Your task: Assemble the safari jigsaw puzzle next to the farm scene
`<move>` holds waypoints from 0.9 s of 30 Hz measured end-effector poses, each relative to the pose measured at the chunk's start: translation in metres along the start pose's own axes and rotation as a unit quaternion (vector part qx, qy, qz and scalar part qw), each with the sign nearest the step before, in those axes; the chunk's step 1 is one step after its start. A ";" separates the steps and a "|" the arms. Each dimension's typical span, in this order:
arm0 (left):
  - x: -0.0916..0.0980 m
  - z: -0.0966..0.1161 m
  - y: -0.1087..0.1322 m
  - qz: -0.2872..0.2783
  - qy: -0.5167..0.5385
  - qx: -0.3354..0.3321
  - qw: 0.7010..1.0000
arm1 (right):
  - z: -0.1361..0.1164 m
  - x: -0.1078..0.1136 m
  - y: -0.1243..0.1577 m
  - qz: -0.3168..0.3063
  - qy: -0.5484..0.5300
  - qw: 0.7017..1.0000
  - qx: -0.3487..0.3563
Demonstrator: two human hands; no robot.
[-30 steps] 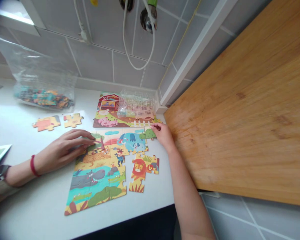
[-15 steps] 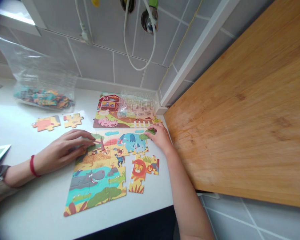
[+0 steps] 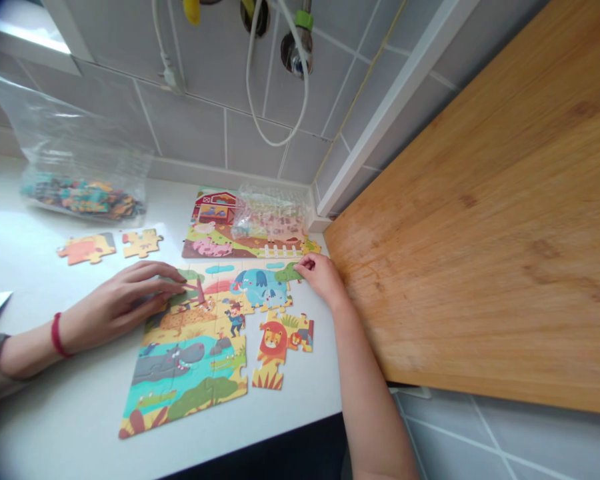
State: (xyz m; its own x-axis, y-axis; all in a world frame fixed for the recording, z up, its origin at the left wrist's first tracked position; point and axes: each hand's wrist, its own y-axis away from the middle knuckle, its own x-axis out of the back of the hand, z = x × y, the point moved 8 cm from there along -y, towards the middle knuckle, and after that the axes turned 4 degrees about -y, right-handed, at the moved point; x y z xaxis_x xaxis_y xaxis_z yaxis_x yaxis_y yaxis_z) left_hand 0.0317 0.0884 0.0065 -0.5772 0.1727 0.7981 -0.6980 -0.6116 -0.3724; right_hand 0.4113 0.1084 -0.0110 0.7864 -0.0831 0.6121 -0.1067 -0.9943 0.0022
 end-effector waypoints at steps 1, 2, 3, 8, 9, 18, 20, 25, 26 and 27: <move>0.000 0.000 0.000 0.005 0.002 0.002 1.000 | -0.001 0.003 0.000 0.016 -0.003 1.000 -0.001; 0.000 0.000 0.001 0.010 0.004 0.004 1.000 | -0.002 0.008 -0.001 0.041 -0.008 0.999 -0.001; 0.000 0.000 0.001 0.014 0.007 0.008 1.000 | -0.003 0.015 0.000 0.075 -0.017 0.997 -0.001; -0.002 -0.001 0.002 0.000 0.011 0.001 1.000 | -0.009 0.048 0.009 0.234 -0.063 0.970 0.002; -0.002 -0.001 0.001 -0.007 0.008 -0.004 1.000 | -0.010 0.051 0.011 0.250 -0.068 0.966 0.002; -0.001 -0.001 0.001 0.010 0.004 0.000 1.000 | -0.008 0.004 0.007 0.033 -0.059 0.996 -0.055; 0.000 -0.001 0.001 0.011 0.004 0.002 1.000 | -0.009 0.009 0.007 0.063 -0.058 0.996 -0.039; 0.000 0.004 0.001 0.000 0.005 0.000 1.000 | -0.008 0.016 0.006 0.059 -0.023 0.997 -0.039; 0.000 0.003 0.001 0.005 -0.002 0.009 1.000 | -0.010 0.020 0.006 0.074 -0.029 0.996 -0.030; 0.000 0.002 0.003 0.013 -0.012 0.018 1.000 | -0.013 0.025 0.007 0.096 -0.041 0.994 -0.018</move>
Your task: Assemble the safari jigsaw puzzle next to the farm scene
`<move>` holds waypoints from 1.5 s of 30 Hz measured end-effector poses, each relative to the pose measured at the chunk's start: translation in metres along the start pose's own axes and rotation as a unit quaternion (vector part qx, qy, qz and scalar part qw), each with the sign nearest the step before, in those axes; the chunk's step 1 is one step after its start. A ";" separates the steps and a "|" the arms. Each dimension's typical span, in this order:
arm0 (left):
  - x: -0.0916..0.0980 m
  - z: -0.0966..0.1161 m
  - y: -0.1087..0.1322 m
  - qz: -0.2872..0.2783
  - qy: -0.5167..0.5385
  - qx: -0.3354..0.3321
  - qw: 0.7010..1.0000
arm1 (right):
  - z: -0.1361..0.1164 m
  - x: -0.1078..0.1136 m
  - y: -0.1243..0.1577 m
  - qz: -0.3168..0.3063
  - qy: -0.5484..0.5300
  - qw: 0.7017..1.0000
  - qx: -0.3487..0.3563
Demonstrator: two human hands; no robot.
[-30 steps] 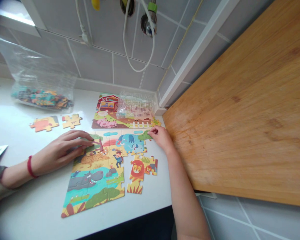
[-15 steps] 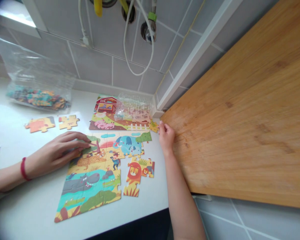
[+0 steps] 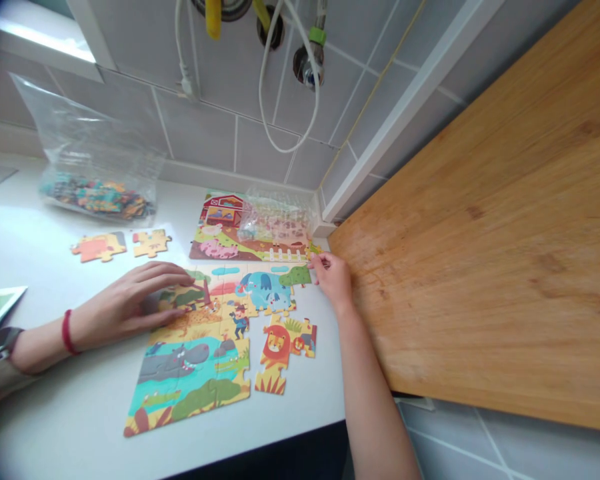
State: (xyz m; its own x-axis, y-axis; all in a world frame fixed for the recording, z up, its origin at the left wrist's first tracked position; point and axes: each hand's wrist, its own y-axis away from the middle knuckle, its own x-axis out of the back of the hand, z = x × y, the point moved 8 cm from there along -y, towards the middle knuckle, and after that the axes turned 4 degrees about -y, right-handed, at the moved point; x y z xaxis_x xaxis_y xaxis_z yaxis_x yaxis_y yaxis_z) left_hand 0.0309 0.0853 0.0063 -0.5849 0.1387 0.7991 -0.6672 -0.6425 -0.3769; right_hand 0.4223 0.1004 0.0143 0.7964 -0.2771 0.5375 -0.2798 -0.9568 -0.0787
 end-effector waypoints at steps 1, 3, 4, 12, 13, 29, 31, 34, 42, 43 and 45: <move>0.000 -0.002 0.001 0.009 -0.013 0.009 1.000 | -0.003 0.004 0.000 0.022 -0.014 1.000 0.011; -0.002 -0.006 0.004 0.021 -0.041 0.023 0.999 | -0.007 0.009 0.000 0.052 -0.034 0.998 0.021; -0.004 -0.007 0.005 0.021 -0.053 0.025 0.998 | -0.008 0.010 0.000 0.058 -0.039 0.997 0.024; -0.010 -0.015 0.007 0.005 -0.061 0.025 0.998 | -0.006 0.008 -0.001 0.059 -0.029 0.997 0.034; -0.010 -0.014 0.006 0.004 -0.063 0.026 0.998 | -0.005 0.006 -0.001 0.051 -0.029 0.998 0.036; 0.000 -0.013 0.005 0.029 0.007 0.066 0.997 | 0.001 -0.018 0.000 -0.050 -0.011 0.997 0.065; 0.002 -0.011 0.004 0.043 0.018 0.053 0.998 | 0.002 -0.020 0.001 -0.055 -0.012 0.996 0.069; 0.005 -0.003 0.003 0.054 0.046 0.017 0.997 | 0.000 -0.025 0.005 -0.062 -0.016 0.995 0.074; 0.004 0.011 0.002 0.056 0.105 -0.022 0.993 | -0.024 -0.031 0.023 -0.119 0.039 0.988 0.091; 0.004 0.011 0.002 0.056 0.106 -0.020 0.993 | -0.028 -0.029 0.029 -0.117 0.053 0.987 0.098; 0.002 0.010 0.002 0.050 0.108 -0.017 0.993 | -0.032 -0.027 0.049 -0.105 0.092 0.983 0.116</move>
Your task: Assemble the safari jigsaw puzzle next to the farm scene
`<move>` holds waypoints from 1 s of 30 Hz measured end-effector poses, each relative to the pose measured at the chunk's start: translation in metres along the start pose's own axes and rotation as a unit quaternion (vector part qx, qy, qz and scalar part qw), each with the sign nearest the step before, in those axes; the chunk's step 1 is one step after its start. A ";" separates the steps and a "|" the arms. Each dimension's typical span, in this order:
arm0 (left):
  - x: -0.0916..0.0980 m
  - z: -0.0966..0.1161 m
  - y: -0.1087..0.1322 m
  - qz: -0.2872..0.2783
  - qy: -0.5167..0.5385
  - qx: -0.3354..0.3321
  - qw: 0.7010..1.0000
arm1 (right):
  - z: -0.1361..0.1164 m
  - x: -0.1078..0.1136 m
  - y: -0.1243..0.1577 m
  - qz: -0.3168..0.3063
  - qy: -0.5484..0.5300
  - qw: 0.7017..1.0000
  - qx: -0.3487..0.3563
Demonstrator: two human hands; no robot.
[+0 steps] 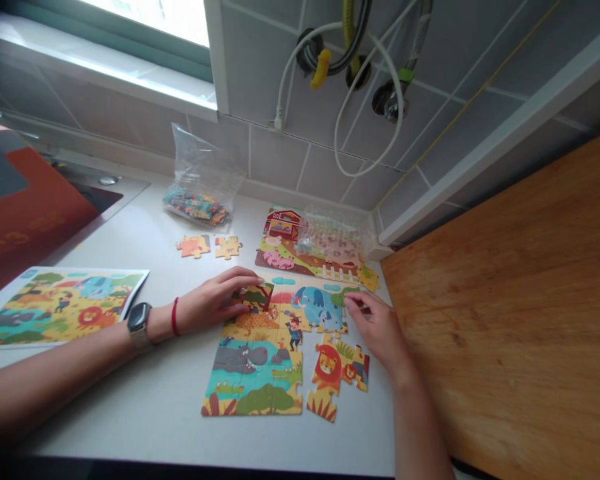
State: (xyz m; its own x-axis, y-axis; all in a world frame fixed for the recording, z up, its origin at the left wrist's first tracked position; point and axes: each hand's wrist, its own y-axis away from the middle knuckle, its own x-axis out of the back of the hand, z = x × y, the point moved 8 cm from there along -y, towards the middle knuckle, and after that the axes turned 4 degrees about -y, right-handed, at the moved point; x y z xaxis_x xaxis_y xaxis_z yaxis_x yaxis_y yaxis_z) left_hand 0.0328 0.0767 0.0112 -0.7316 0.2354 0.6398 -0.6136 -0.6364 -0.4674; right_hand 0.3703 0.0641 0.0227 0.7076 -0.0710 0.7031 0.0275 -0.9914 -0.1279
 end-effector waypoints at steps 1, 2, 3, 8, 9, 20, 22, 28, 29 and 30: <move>-0.001 -0.001 0.000 -0.003 0.000 0.002 1.000 | -0.004 -0.002 0.012 0.006 0.027 1.000 0.010; -0.002 -0.002 0.001 -0.006 0.000 0.004 1.000 | -0.007 -0.006 0.026 0.010 0.055 0.998 0.019; -0.003 -0.002 0.001 -0.007 -0.001 0.006 1.000 | -0.008 -0.011 0.042 0.016 0.080 0.996 0.023; -0.005 -0.002 0.001 -0.020 -0.006 0.002 1.000 | -0.001 -0.039 0.111 -0.001 0.190 0.982 0.003; -0.005 -0.002 0.001 -0.023 -0.007 0.002 1.000 | 0.000 -0.043 0.119 -0.009 0.202 0.979 0.002; -0.003 -0.002 0.000 -0.015 -0.013 -0.009 1.000 | -0.015 -0.042 0.136 -0.031 0.164 0.986 0.002; -0.004 -0.004 0.000 -0.013 -0.011 -0.005 1.000 | -0.016 -0.042 0.138 -0.033 0.158 0.987 -0.007; -0.007 -0.008 0.001 0.000 -0.006 -0.014 1.000 | -0.015 -0.055 0.140 -0.010 0.187 0.977 -0.103; -0.007 -0.008 0.001 0.000 -0.004 -0.016 1.000 | -0.015 -0.057 0.139 0.000 0.192 0.974 -0.119; -0.007 -0.008 0.001 -0.001 -0.002 -0.015 1.000 | -0.015 -0.059 0.138 0.007 0.195 0.972 -0.131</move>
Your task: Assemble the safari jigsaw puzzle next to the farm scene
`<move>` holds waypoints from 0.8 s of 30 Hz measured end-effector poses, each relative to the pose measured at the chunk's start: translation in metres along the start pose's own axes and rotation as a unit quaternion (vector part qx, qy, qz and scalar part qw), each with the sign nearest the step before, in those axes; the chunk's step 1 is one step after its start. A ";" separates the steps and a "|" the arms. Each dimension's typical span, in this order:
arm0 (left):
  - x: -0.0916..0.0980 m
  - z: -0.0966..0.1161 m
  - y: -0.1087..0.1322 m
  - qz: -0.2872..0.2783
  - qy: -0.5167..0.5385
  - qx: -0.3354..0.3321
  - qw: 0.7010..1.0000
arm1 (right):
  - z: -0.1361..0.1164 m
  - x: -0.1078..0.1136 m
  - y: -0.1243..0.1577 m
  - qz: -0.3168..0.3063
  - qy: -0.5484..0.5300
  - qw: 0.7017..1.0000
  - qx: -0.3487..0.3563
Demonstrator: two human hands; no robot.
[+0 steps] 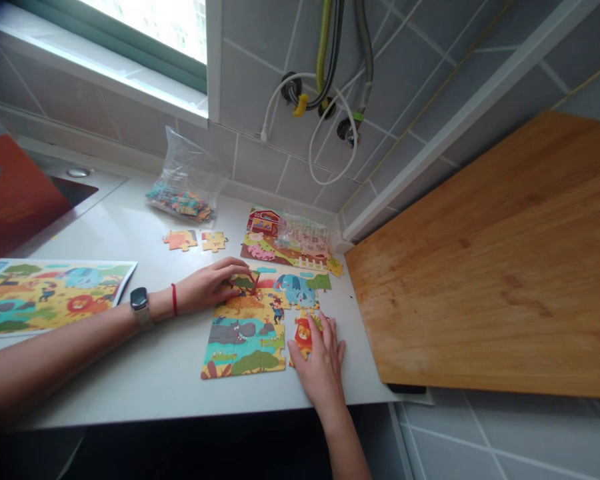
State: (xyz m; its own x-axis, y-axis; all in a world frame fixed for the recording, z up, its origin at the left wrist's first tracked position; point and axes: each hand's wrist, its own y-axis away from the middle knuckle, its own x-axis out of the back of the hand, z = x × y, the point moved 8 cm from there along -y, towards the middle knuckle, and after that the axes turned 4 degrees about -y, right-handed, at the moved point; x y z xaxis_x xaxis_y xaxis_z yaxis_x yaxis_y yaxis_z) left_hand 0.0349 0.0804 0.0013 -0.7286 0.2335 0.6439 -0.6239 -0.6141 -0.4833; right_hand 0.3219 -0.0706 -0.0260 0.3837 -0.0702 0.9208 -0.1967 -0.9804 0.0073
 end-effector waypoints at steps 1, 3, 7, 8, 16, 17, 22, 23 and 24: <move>0.000 0.000 0.000 -0.004 0.001 0.002 1.000 | -0.001 -0.002 0.000 0.001 0.001 1.000 -0.006; 0.000 0.000 0.000 -0.010 0.001 0.008 1.000 | -0.003 -0.005 -0.001 -0.001 0.002 1.000 -0.004; 0.000 0.000 0.000 -0.014 0.003 0.014 1.000 | 0.002 0.002 0.002 0.027 0.003 1.000 0.003; 0.000 -0.001 0.000 -0.014 0.003 0.015 1.000 | 0.006 0.005 0.004 0.034 0.003 0.999 0.003; 0.000 -0.001 -0.001 -0.002 0.005 0.007 1.000 | 0.060 0.032 0.017 0.086 -0.039 0.995 0.041; 0.000 0.000 -0.001 -0.004 0.009 0.007 1.000 | 0.067 0.034 0.018 0.093 -0.041 0.994 0.036; 0.005 -0.004 -0.003 0.006 0.014 0.024 1.000 | 0.079 0.036 0.023 0.120 -0.026 0.992 0.015; 0.005 -0.005 -0.003 0.008 0.017 0.029 0.999 | 0.080 0.036 0.023 0.128 -0.017 0.992 0.012; 0.006 -0.007 -0.003 0.011 0.022 0.036 0.999 | 0.081 0.037 0.024 0.139 -0.006 0.990 0.006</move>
State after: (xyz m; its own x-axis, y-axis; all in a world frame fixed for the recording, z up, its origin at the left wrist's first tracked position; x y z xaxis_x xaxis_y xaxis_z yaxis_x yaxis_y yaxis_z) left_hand 0.0305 0.0884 0.0020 -0.7541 0.2521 0.6064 -0.5877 -0.6712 -0.4518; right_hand 0.4045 -0.1117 -0.0232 0.3267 -0.3394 0.8821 -0.2847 -0.9253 -0.2506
